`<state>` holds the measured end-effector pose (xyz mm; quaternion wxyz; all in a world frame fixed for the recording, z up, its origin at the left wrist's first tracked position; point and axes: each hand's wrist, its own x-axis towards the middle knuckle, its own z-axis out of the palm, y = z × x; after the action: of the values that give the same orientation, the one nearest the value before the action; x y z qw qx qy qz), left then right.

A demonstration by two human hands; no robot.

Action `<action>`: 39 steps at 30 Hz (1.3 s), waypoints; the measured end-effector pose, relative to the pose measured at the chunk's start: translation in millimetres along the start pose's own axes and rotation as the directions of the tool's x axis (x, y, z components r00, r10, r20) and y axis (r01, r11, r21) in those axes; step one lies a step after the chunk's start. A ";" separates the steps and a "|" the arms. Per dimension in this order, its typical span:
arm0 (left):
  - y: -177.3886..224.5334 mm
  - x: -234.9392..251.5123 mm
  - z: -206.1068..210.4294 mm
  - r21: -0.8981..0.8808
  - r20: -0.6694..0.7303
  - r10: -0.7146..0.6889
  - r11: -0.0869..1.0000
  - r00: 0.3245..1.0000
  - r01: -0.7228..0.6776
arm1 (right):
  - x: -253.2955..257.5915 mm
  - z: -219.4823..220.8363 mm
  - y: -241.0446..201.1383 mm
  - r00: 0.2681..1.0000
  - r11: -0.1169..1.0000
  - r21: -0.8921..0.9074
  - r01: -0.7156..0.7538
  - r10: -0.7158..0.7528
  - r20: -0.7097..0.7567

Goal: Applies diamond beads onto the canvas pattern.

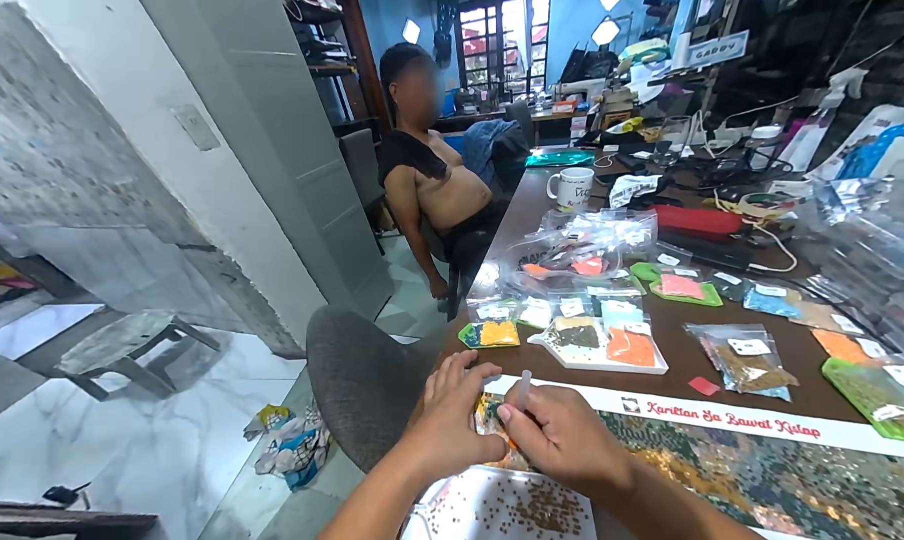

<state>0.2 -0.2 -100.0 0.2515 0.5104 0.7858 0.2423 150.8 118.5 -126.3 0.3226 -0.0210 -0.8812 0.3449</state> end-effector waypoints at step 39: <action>-10.0 -2.1 2.7 -0.010 -0.063 0.067 0.998 0.996 -0.068 | 49.4 -102.4 -43.4 0.867 0.869 0.017 -0.494 0.491 0.084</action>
<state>-4.1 -5.4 -108.1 0.2214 0.5272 0.7742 0.2713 179.5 159.1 -15.3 0.1902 -0.2256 -0.8518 0.4329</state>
